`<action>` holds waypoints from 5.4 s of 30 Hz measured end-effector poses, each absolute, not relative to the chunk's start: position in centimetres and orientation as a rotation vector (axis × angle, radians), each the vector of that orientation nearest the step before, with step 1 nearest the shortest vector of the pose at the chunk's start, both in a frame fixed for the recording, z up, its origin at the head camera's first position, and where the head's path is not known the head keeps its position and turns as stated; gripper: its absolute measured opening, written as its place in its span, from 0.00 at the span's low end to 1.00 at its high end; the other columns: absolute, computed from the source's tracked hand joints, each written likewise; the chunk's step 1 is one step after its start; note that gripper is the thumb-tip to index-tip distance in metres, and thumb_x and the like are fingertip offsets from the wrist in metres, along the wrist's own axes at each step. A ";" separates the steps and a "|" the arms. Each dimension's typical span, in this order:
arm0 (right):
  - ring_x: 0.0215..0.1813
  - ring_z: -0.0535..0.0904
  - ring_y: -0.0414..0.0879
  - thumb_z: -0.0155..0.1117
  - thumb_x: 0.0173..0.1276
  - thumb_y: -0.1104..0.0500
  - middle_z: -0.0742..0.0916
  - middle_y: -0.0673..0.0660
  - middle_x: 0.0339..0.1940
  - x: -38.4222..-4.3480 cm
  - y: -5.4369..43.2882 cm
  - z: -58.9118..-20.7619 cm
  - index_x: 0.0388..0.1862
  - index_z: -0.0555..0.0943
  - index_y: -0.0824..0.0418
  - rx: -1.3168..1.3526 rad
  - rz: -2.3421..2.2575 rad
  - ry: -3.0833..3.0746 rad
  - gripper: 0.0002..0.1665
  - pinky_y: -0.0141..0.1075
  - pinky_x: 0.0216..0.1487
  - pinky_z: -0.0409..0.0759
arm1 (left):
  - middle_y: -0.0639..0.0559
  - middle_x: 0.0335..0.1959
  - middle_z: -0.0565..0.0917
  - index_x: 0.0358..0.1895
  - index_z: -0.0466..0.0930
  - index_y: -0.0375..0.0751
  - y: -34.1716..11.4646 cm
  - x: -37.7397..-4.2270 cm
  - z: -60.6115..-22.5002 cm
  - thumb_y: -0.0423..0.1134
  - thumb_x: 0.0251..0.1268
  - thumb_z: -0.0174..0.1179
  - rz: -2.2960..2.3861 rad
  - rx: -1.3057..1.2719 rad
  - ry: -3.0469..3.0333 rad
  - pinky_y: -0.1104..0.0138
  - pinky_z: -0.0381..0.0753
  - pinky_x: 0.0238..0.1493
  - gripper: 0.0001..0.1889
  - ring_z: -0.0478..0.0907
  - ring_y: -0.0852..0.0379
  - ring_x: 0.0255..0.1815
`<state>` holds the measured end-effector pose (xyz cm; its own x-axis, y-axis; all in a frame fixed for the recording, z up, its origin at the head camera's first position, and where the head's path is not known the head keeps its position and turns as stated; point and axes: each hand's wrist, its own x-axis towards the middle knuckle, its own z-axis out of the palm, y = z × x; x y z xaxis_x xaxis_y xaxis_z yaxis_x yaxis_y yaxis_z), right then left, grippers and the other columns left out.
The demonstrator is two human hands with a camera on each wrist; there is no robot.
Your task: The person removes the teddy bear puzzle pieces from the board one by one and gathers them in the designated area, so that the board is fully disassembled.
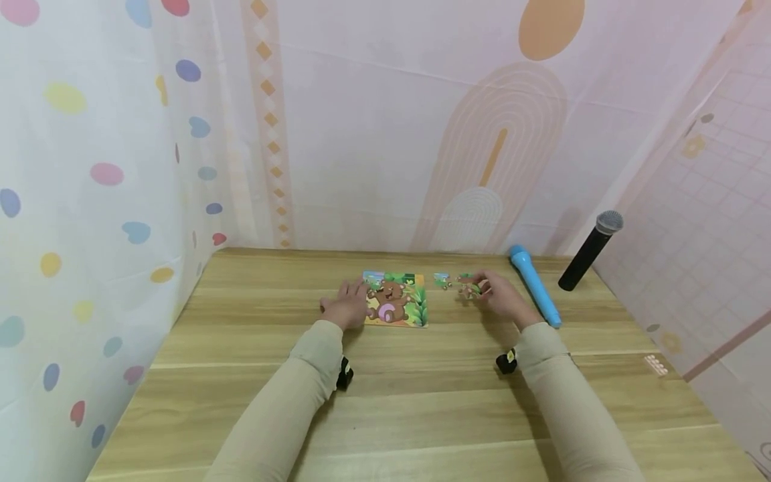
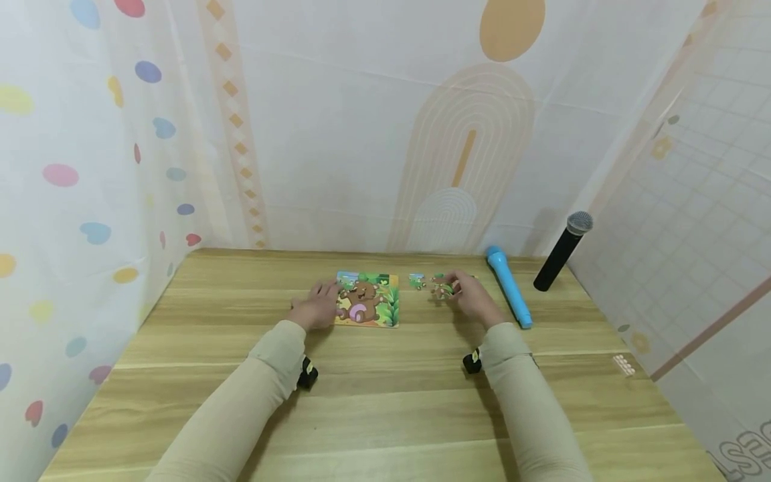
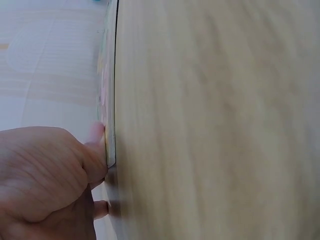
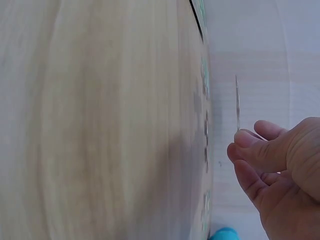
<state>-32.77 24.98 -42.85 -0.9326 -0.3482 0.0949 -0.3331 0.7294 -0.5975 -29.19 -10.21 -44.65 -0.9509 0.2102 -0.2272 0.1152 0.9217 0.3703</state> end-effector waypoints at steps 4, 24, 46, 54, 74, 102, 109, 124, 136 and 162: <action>0.54 0.79 0.65 0.49 0.64 0.84 0.80 0.72 0.56 -32.7 25.9 -42.7 0.60 0.72 0.73 -0.539 -0.960 2.917 0.26 0.53 0.52 0.80 | 0.46 0.85 0.42 0.80 0.53 0.43 -10.2 -29.2 -44.5 0.46 0.80 0.51 0.513 0.239 2.819 0.25 0.49 0.66 0.32 0.35 0.41 0.83; 0.49 0.81 0.68 0.57 0.62 0.83 0.80 0.76 0.52 -32.1 29.0 -42.6 0.54 0.72 0.77 -0.471 -0.710 3.021 0.20 0.55 0.51 0.80 | 0.47 0.85 0.43 0.80 0.54 0.45 -10.2 -28.9 -44.4 0.48 0.80 0.51 0.516 0.228 2.824 0.27 0.52 0.66 0.32 0.36 0.42 0.84; 0.56 0.79 0.67 0.60 0.61 0.82 0.81 0.73 0.52 -32.0 29.8 -42.8 0.54 0.73 0.74 -0.486 -0.477 3.050 0.22 0.55 0.55 0.79 | 0.47 0.85 0.42 0.79 0.55 0.45 -10.2 -29.0 -44.5 0.48 0.80 0.51 0.519 0.245 2.824 0.26 0.52 0.65 0.31 0.36 0.42 0.84; 0.62 0.74 0.72 0.57 0.67 0.80 0.77 0.77 0.62 -32.5 28.8 -42.2 0.63 0.69 0.77 -0.446 -0.621 3.066 0.25 0.60 0.62 0.74 | 0.47 0.85 0.41 0.79 0.56 0.44 -10.2 -29.1 -44.6 0.47 0.81 0.50 0.527 0.252 2.815 0.26 0.51 0.66 0.30 0.35 0.41 0.84; 0.64 0.78 0.58 0.65 0.72 0.67 0.80 0.64 0.65 -32.5 10.5 -43.5 0.69 0.71 0.69 -0.838 -0.810 2.684 0.28 0.47 0.63 0.78 | 0.47 0.85 0.40 0.80 0.53 0.41 -11.7 -29.6 -45.1 0.48 0.80 0.51 0.562 0.222 2.807 0.26 0.47 0.68 0.33 0.34 0.41 0.84; 0.55 0.75 0.53 0.58 0.70 0.77 0.77 0.64 0.57 -33.2 7.8 -44.7 0.61 0.73 0.69 -0.735 -0.945 2.721 0.21 0.46 0.56 0.78 | 0.46 0.84 0.44 0.77 0.58 0.42 -11.4 -29.3 -44.7 0.48 0.81 0.49 0.502 0.213 2.818 0.25 0.50 0.67 0.28 0.38 0.42 0.83; 0.55 0.80 0.55 0.63 0.69 0.75 0.83 0.63 0.52 -33.7 7.9 -45.0 0.59 0.75 0.69 -0.705 -0.964 2.770 0.20 0.45 0.57 0.80 | 0.46 0.84 0.43 0.77 0.58 0.42 -11.5 -29.6 -44.9 0.48 0.81 0.50 0.504 0.216 2.825 0.25 0.49 0.67 0.29 0.38 0.42 0.83; 0.57 0.80 0.55 0.61 0.71 0.75 0.82 0.63 0.55 -33.7 7.9 -44.7 0.58 0.74 0.69 -0.702 -0.975 2.751 0.18 0.44 0.56 0.80 | 0.47 0.85 0.42 0.80 0.53 0.42 -11.6 -29.6 -44.5 0.49 0.81 0.49 0.484 0.232 2.820 0.27 0.57 0.63 0.32 0.38 0.42 0.83; 0.58 0.79 0.55 0.58 0.74 0.73 0.81 0.61 0.57 -33.5 7.9 -44.7 0.59 0.73 0.66 -0.615 -1.043 2.749 0.17 0.45 0.57 0.80 | 0.46 0.84 0.44 0.74 0.61 0.43 -11.4 -29.6 -44.6 0.48 0.81 0.50 0.478 0.229 2.829 0.27 0.60 0.62 0.26 0.39 0.42 0.83; 0.59 0.78 0.61 0.67 0.71 0.66 0.81 0.67 0.57 -33.5 18.9 -42.4 0.58 0.74 0.64 -0.427 -1.173 2.837 0.20 0.51 0.54 0.81 | 0.46 0.85 0.43 0.77 0.59 0.43 -11.3 -29.6 -44.8 0.48 0.81 0.49 0.490 0.237 2.819 0.27 0.55 0.65 0.28 0.38 0.41 0.83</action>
